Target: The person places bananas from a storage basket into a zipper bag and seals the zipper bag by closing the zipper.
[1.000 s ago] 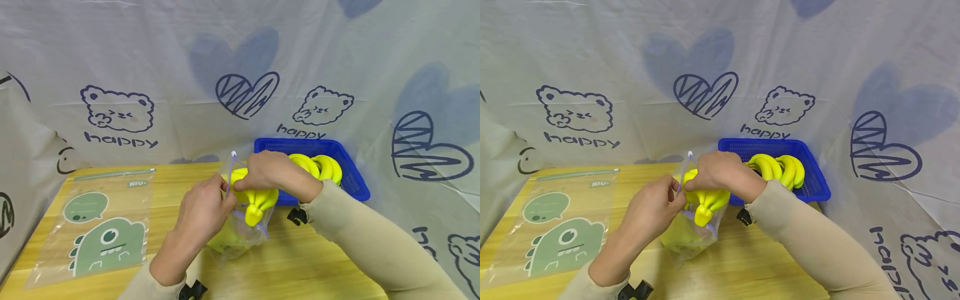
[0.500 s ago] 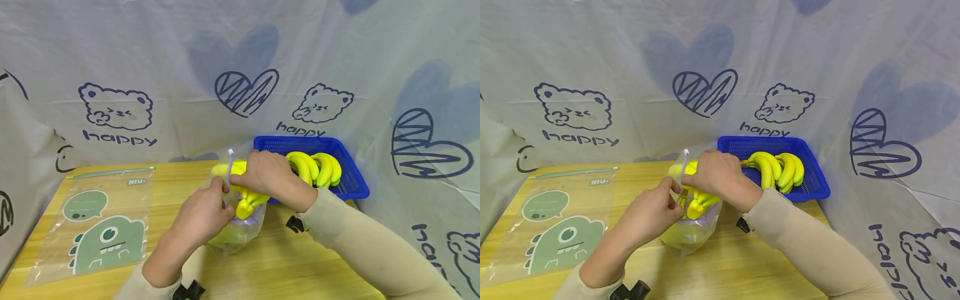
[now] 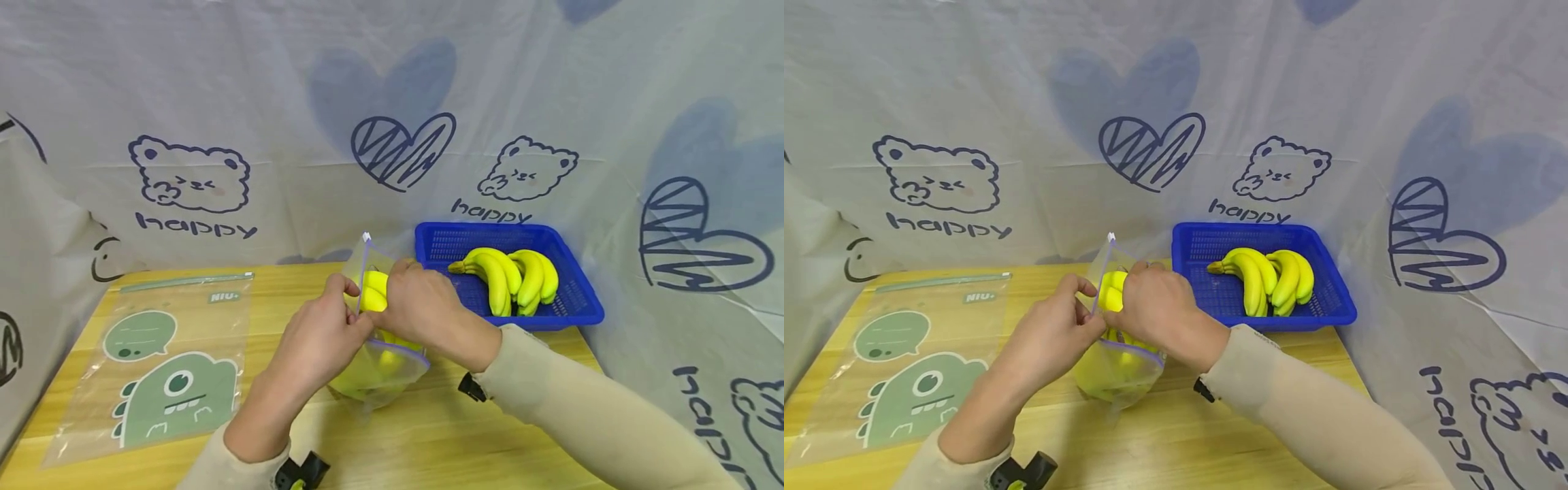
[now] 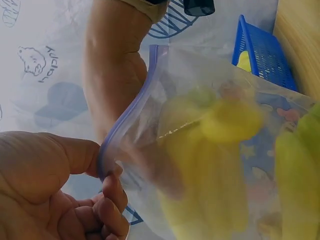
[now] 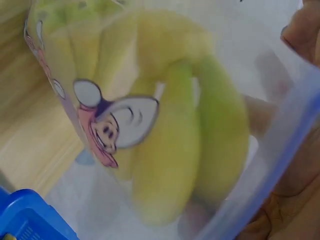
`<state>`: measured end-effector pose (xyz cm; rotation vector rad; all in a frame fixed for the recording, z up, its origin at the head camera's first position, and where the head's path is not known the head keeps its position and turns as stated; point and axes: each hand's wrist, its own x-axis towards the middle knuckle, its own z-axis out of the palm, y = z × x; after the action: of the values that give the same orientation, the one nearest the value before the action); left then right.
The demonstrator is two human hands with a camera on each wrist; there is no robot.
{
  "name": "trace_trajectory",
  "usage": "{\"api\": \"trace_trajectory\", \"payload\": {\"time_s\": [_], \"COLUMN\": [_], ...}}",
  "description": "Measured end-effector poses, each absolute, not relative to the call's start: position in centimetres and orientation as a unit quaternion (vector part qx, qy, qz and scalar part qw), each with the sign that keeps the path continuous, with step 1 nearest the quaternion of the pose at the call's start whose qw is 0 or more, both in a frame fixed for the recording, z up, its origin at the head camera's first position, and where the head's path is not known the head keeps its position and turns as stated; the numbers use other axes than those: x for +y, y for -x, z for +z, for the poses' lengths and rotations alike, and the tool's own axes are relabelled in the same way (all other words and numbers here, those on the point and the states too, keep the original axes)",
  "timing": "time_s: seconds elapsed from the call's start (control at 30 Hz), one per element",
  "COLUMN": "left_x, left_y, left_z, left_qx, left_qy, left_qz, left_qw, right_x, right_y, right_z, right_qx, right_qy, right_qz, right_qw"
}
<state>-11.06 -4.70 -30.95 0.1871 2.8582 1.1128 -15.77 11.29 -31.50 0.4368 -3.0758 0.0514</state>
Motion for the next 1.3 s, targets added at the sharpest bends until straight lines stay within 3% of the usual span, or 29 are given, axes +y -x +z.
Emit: {"api": "trace_trajectory", "payload": {"time_s": [0.27, 0.67, 1.0, 1.3], "left_x": [-5.4, -6.6, -7.6, -7.8], "left_y": [11.5, 11.7, 11.6, 11.4], "left_z": [-31.6, -31.5, -31.7, -31.4], "left_qx": [0.958, 0.958, 0.958, 0.956], "left_qy": [-0.048, -0.021, -0.01, -0.012], "left_qz": [0.282, 0.286, 0.287, 0.295], "left_qw": [0.009, -0.008, -0.005, -0.009], "right_x": [10.9, 11.3, 14.0, 17.2], "right_y": [15.4, 15.9, 15.5, 15.6], "right_z": [-32.6, -31.5, -29.9, -30.6], "right_qx": [-0.981, -0.977, -0.987, -0.986], "right_qy": [-0.185, -0.202, -0.158, -0.16], "right_qz": [0.029, 0.017, 0.027, 0.021], "right_qw": [0.044, -0.074, 0.008, -0.037]}}
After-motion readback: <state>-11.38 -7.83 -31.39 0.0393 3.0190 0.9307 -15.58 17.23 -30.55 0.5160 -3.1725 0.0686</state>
